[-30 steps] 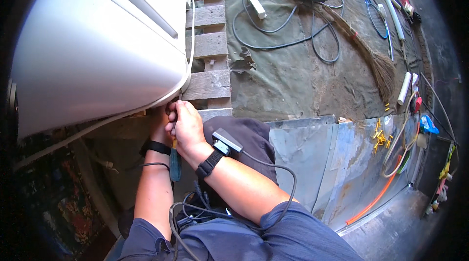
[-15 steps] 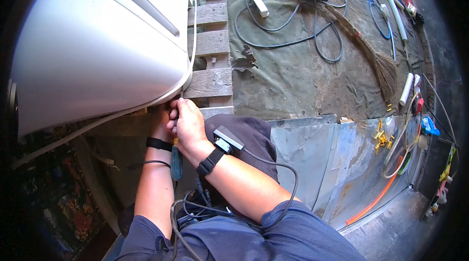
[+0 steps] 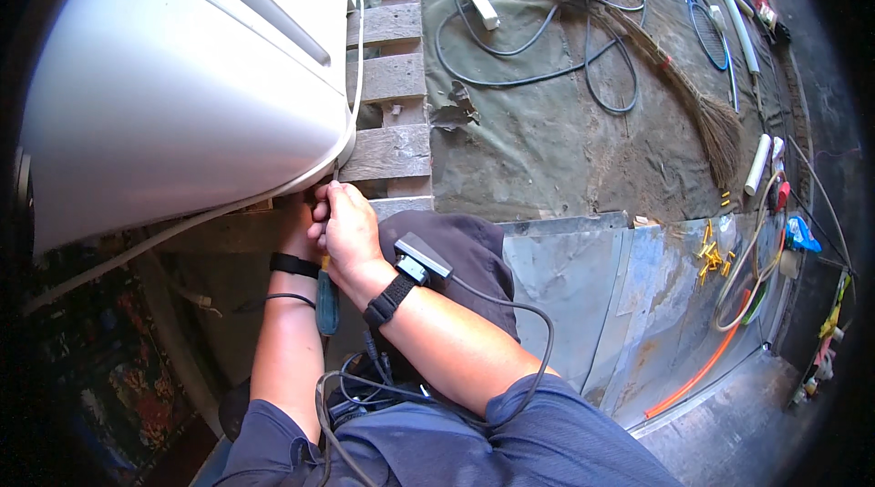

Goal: Repairing a washing machine by unscrewing components with a screwdriver.

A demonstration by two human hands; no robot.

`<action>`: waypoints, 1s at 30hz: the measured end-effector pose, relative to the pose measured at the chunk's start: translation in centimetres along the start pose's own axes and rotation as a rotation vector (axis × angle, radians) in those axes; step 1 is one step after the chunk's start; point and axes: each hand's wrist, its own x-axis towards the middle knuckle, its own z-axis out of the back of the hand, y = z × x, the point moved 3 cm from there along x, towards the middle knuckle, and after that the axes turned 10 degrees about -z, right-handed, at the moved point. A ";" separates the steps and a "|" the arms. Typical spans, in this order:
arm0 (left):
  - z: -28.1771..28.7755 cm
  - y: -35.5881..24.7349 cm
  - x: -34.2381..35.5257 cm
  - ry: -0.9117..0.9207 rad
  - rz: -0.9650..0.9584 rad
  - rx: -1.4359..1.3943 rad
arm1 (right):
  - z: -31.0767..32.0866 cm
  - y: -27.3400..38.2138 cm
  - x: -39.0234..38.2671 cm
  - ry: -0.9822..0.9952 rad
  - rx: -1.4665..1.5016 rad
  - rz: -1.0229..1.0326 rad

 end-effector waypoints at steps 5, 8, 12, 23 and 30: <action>0.8 -0.1 0.1 -0.068 -0.054 0.250 | -0.2 -0.5 0.1 0.001 0.030 -0.008; 1.6 0.0 0.8 -0.091 -0.107 0.410 | -0.3 -0.4 0.0 -0.003 0.020 -0.005; 0.0 -0.9 0.5 -0.152 -0.293 0.659 | -0.2 -0.3 0.1 -0.014 0.001 -0.002; 1.0 -0.4 0.5 -0.102 -0.113 0.393 | -0.4 -0.3 -0.2 0.017 0.032 -0.030; -0.7 -1.0 -0.5 -0.149 -0.041 0.234 | 0.0 -0.3 0.3 -0.019 0.038 -0.019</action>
